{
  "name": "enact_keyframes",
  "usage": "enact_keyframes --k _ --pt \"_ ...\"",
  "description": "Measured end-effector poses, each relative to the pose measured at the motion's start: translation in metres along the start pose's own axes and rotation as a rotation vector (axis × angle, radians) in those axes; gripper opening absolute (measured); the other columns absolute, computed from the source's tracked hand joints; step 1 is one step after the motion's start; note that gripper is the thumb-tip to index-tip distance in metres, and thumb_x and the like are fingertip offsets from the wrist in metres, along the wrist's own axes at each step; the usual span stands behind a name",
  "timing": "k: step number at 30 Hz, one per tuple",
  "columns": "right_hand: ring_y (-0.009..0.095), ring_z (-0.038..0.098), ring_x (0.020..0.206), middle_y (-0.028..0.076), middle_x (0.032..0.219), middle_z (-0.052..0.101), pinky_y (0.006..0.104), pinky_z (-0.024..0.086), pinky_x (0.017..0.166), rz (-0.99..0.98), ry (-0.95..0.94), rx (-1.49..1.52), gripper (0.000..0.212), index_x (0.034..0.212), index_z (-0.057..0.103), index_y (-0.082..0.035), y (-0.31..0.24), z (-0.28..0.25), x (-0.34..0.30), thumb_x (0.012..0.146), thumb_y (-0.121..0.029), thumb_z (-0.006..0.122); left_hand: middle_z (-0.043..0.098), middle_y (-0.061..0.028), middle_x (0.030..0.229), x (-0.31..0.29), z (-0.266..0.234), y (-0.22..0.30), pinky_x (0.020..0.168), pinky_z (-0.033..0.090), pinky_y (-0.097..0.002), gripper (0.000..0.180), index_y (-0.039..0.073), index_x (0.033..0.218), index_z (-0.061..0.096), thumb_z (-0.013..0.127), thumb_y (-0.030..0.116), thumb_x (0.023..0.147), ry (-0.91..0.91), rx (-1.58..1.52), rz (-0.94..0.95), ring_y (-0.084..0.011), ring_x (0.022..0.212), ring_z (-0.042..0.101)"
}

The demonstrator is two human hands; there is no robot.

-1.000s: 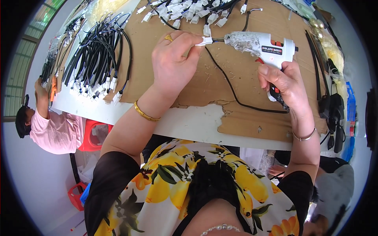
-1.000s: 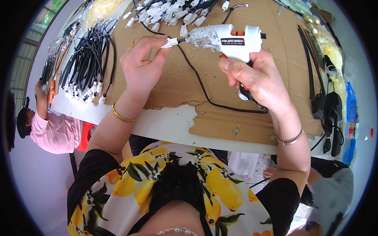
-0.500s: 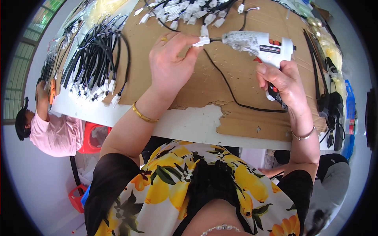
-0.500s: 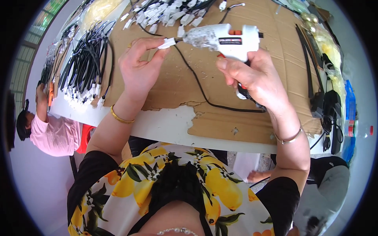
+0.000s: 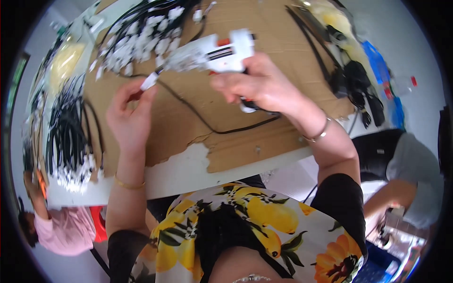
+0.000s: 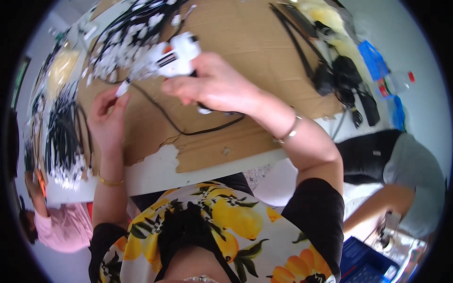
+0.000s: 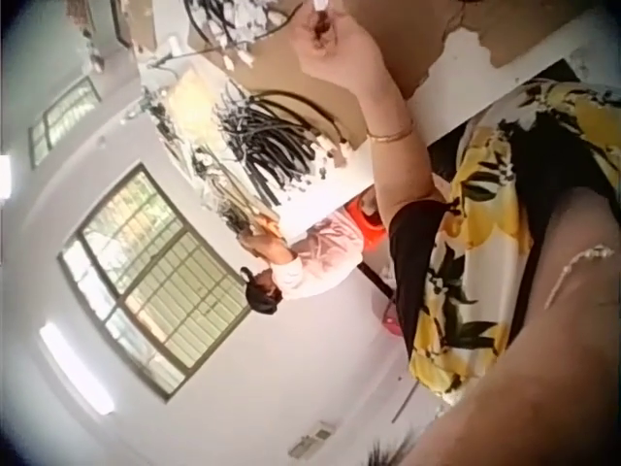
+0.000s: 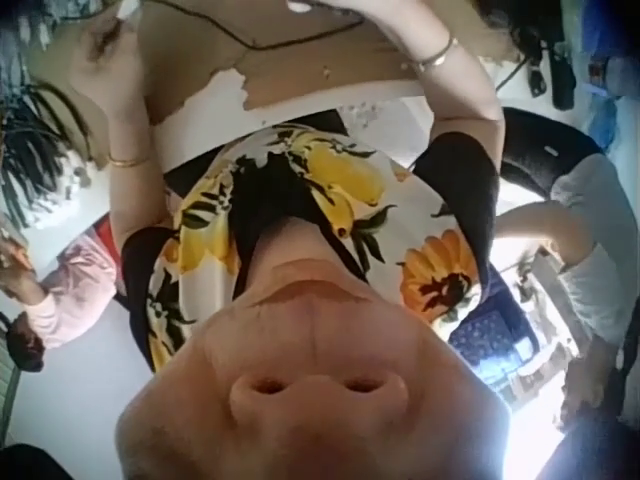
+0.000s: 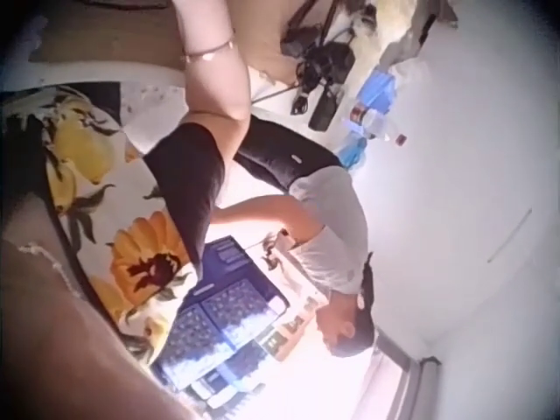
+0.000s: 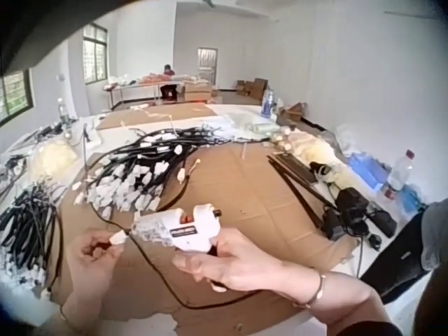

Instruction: Applying hot glue to small white connectors and attaching them to the ends of wire bundles.

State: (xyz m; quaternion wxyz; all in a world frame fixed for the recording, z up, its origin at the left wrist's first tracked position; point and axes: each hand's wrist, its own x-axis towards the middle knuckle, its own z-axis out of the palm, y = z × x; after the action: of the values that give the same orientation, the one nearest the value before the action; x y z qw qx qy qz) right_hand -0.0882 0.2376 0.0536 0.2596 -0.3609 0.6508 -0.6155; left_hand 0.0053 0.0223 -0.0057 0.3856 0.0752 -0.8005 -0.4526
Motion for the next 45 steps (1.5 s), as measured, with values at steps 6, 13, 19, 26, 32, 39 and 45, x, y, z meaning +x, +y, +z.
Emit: enact_keyframes --k 6,13,19,26,32,39,45 --pt "0.008 0.046 0.052 0.001 0.056 0.05 0.022 0.036 0.049 0.082 0.097 -0.147 0.031 0.061 0.053 -0.002 -0.006 0.004 -0.002 0.081 -0.026 0.05 0.064 -0.0041 0.083 0.004 0.002 -0.003 0.063 0.043 -0.0179 0.021 -0.001 0.097 0.059 0.063 0.004 0.077 -0.093 -0.379 -0.335 -0.0053 0.07 0.054" --pt "0.007 0.047 0.051 0.001 0.056 0.051 0.021 0.036 0.048 0.045 0.099 -0.09 0.027 0.061 0.053 -0.003 0.001 0.007 0.0 0.082 -0.021 0.052 0.065 -0.0089 0.089 0.005 -0.002 0.001 0.057 0.043 -0.0195 0.024 -0.003 0.104 0.055 0.048 0.014 0.088 -0.243 -0.508 -0.425 -0.0074 0.072 0.054" --pt "0.007 0.047 0.051 0.001 0.056 0.051 0.0209 0.036 0.048 0.039 0.093 -0.081 0.025 0.062 0.054 -0.004 0.002 0.008 0.0 0.081 -0.02 0.053 0.065 -0.0101 0.091 0.005 -0.002 -0.001 0.057 0.043 -0.0208 0.026 -0.003 0.106 0.054 0.046 0.015 0.089 -0.3 -0.528 -0.425 -0.0084 0.072 0.054" --pt "0.007 0.047 0.051 0.001 0.056 0.051 0.021 0.037 0.048 0.03 0.067 -0.082 0.021 0.066 0.054 -0.004 0.005 0.006 0.001 0.08 -0.019 0.053 0.064 -0.0111 0.092 0.004 -0.001 0.0 0.057 0.043 -0.021 0.027 -0.003 0.107 0.053 0.045 0.017 0.09 -0.322 -0.571 -0.432 -0.0092 0.072 0.055" --pt "0.007 0.047 0.052 0.001 0.056 0.051 0.0212 0.037 0.049 0.058 0.085 -0.08 0.018 0.069 0.054 -0.003 0.003 0.009 0.001 0.08 -0.018 0.054 0.064 -0.0109 0.093 0.004 -0.001 -0.002 0.057 0.043 -0.0213 0.028 -0.002 0.109 0.052 0.043 0.017 0.091 -0.357 -0.616 -0.432 -0.0096 0.073 0.055" --pt "0.007 0.046 0.053 0.0 0.056 0.05 0.0213 0.036 0.048 0.035 0.069 -0.078 0.018 0.069 0.054 -0.004 0.003 0.009 0.0 0.081 -0.018 0.054 0.063 -0.0118 0.094 0.004 -0.001 -0.002 0.057 0.044 -0.0224 0.028 -0.001 0.11 0.051 0.042 0.017 0.092 -0.366 -0.691 -0.478 -0.0115 0.074 0.055" --pt "0.007 0.046 0.053 0.0 0.058 0.05 0.021 0.036 0.049 0.022 0.055 -0.061 0.017 0.071 0.054 -0.004 0.002 0.008 -0.001 0.081 -0.018 0.055 0.062 -0.0128 0.095 0.004 -0.002 -0.003 0.058 0.044 -0.0244 0.028 -0.001 0.11 0.051 0.041 0.017 0.092 -0.39 -0.758 -0.501 -0.0137 0.075 0.055"
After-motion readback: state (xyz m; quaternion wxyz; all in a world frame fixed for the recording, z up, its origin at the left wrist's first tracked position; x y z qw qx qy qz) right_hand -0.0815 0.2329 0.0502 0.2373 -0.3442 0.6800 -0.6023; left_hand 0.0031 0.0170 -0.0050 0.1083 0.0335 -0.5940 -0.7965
